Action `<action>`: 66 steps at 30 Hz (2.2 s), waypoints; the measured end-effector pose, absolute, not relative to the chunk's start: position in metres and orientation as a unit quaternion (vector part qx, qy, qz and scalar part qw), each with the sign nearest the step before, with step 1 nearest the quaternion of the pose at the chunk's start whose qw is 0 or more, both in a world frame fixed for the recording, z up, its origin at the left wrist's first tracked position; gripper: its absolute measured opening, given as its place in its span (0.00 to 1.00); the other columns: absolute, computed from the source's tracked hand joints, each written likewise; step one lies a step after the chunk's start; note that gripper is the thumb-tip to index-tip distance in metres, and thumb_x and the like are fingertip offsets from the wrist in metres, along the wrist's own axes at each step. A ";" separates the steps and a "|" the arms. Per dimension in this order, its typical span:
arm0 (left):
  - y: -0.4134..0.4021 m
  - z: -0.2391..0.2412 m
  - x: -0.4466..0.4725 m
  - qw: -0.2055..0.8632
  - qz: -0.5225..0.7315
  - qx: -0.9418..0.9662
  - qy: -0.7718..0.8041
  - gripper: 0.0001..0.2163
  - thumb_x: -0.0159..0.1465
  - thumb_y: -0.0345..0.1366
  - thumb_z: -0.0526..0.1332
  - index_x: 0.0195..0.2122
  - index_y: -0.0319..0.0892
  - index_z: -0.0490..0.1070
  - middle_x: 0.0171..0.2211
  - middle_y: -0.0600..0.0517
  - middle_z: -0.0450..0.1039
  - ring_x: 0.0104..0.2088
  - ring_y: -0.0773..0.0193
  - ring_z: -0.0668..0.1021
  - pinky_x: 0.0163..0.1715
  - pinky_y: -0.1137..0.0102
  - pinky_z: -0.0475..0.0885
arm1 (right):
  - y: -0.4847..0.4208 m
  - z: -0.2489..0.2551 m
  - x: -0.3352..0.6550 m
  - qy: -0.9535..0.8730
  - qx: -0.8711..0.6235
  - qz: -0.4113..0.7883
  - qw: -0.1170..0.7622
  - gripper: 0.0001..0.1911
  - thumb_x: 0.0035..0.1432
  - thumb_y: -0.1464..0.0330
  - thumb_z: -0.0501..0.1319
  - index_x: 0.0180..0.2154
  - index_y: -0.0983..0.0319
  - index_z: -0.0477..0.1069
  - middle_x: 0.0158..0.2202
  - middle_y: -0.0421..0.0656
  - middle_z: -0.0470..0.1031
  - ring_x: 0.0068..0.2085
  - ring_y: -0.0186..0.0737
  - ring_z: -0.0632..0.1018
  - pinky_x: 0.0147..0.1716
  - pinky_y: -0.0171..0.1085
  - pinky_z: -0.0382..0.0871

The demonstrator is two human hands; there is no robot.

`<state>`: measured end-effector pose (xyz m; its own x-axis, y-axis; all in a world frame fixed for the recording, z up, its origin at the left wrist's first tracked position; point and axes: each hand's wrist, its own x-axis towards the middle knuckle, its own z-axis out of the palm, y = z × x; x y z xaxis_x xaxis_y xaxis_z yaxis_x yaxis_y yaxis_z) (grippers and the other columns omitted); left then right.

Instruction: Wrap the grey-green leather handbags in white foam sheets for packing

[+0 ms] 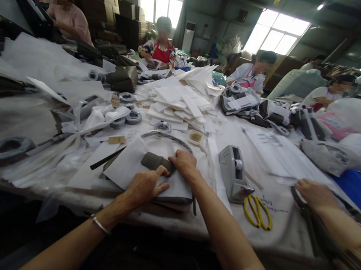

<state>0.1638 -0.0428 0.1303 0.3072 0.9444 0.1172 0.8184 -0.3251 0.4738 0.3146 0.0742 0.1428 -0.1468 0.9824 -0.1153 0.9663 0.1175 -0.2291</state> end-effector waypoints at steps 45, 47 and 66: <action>-0.044 0.122 0.165 0.147 0.216 0.794 0.548 0.09 0.66 0.35 0.61 0.47 0.47 0.72 0.48 0.53 0.77 0.46 0.62 0.80 0.43 0.72 0.72 | -0.065 0.139 0.319 -0.869 -0.467 -0.093 0.131 0.14 0.68 0.71 0.55 0.50 0.69 0.74 0.49 0.55 0.79 0.52 0.51 0.78 0.62 0.53 0.62; -0.044 0.122 0.165 0.144 0.218 0.789 0.556 0.08 0.66 0.35 0.61 0.46 0.47 0.72 0.48 0.54 0.77 0.45 0.62 0.80 0.41 0.72 0.73 | -0.073 0.132 0.320 -0.867 -0.458 -0.111 0.163 0.15 0.68 0.70 0.54 0.50 0.71 0.74 0.50 0.55 0.78 0.53 0.52 0.77 0.62 0.53 0.62; -0.055 0.122 0.148 0.215 0.263 0.888 0.310 0.15 0.69 0.38 0.59 0.56 0.46 0.70 0.51 0.51 0.77 0.50 0.62 0.79 0.53 0.68 0.71 | -0.087 0.136 0.358 -0.730 -0.442 0.242 0.463 0.15 0.68 0.65 0.56 0.32 0.60 0.78 0.31 0.43 0.82 0.34 0.41 0.82 0.35 0.37 0.78</action>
